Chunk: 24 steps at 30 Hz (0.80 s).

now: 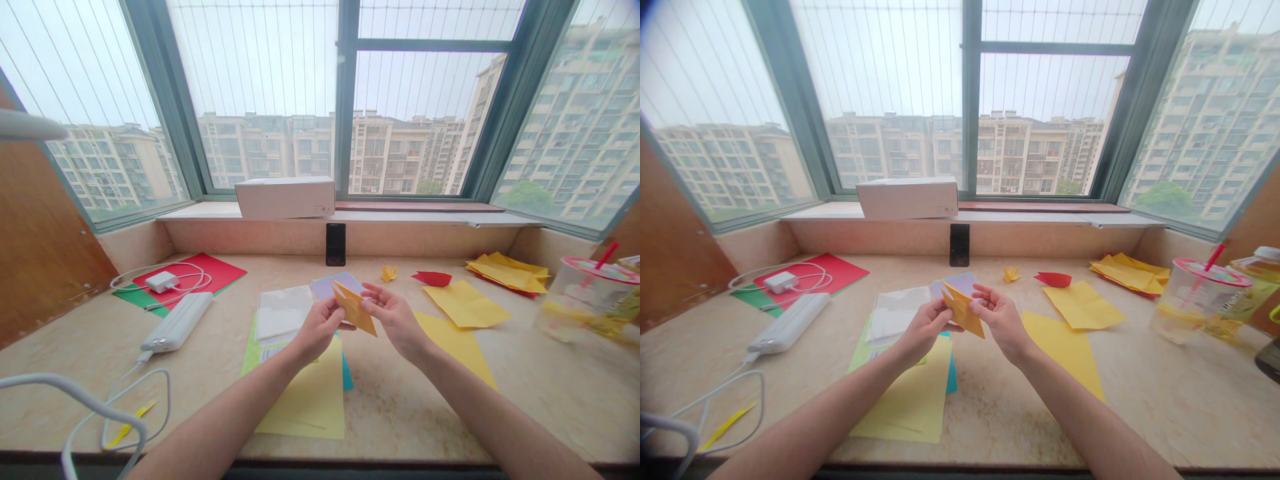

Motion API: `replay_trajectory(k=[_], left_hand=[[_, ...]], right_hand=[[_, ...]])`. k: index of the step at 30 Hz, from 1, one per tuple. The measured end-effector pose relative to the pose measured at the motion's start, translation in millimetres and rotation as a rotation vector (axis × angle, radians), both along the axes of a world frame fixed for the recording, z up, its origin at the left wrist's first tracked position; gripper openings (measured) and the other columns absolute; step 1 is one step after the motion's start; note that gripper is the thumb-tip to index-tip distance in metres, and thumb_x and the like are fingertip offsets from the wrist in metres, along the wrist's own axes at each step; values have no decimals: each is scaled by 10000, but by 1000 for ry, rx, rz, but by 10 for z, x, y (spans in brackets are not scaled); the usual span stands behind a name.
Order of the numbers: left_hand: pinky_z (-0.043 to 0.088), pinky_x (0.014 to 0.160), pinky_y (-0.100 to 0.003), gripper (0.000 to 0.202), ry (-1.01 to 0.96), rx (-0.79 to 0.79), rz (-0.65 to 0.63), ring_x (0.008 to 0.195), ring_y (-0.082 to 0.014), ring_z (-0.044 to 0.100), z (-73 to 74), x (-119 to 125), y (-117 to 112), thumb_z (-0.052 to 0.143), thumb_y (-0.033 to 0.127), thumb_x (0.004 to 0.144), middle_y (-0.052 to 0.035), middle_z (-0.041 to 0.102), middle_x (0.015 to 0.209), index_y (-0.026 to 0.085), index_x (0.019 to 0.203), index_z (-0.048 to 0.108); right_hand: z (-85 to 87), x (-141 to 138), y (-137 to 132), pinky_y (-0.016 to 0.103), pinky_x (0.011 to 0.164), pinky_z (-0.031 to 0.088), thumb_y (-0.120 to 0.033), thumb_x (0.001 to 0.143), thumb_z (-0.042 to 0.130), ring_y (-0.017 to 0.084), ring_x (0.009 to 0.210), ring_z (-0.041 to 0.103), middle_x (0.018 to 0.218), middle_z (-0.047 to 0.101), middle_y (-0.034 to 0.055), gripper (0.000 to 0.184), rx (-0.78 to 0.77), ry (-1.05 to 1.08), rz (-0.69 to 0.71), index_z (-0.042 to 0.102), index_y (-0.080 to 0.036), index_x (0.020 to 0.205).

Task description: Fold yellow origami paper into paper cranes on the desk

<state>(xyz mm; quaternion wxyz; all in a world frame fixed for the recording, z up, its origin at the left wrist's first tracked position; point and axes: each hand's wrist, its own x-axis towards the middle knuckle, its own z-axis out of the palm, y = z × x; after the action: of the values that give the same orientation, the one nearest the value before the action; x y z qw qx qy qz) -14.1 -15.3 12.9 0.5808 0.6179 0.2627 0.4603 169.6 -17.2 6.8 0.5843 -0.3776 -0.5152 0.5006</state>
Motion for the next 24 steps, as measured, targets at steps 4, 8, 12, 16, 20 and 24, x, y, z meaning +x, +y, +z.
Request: replay_trajectory(k=[4,8,12,16,20,24], left_hand=[[599,746,-362,418,21,-55,13,874,-240,725,2,-6,-16,718,434,824,-110,739,1007,140,1114,655],[583,671,-317,484,46,-122,52,768,-220,728,-48,23,-19,799,454,746,-99,740,883,125,1053,621],[577,637,-352,515,175,-124,71,647,-212,711,-100,-27,-52,732,463,806,-79,723,803,145,1167,548],[544,886,-469,552,509,470,451,1097,-299,632,-40,-175,-104,747,247,776,-137,630,1204,215,1274,511],[482,984,-449,189,849,1028,22,1145,-281,592,42,-248,-128,523,73,903,-122,640,1182,188,977,654],[515,847,-370,150,924,1110,-217,937,-251,637,9,-258,-113,522,101,911,-109,687,968,160,904,660]], right_hand=[[16,0,-16,382,906,519,-420,649,870,207,904,691,935,738,57,542,-26,-32,30,699,-181,1105],[35,-32,-61,408,887,530,-491,680,831,234,899,705,927,764,78,503,-51,-129,77,718,-170,1051],[9,53,-40,383,825,540,-499,729,788,224,844,709,924,776,77,417,-52,-258,126,747,-162,971],[-81,182,16,347,759,526,-411,767,767,213,811,695,896,778,51,270,-51,-463,251,780,-180,906],[-165,162,27,327,698,507,-352,848,686,197,745,663,822,755,30,172,28,-674,261,793,-219,865],[-169,121,9,368,821,503,-293,860,687,215,860,653,924,702,59,126,203,-876,137,795,-232,881]])
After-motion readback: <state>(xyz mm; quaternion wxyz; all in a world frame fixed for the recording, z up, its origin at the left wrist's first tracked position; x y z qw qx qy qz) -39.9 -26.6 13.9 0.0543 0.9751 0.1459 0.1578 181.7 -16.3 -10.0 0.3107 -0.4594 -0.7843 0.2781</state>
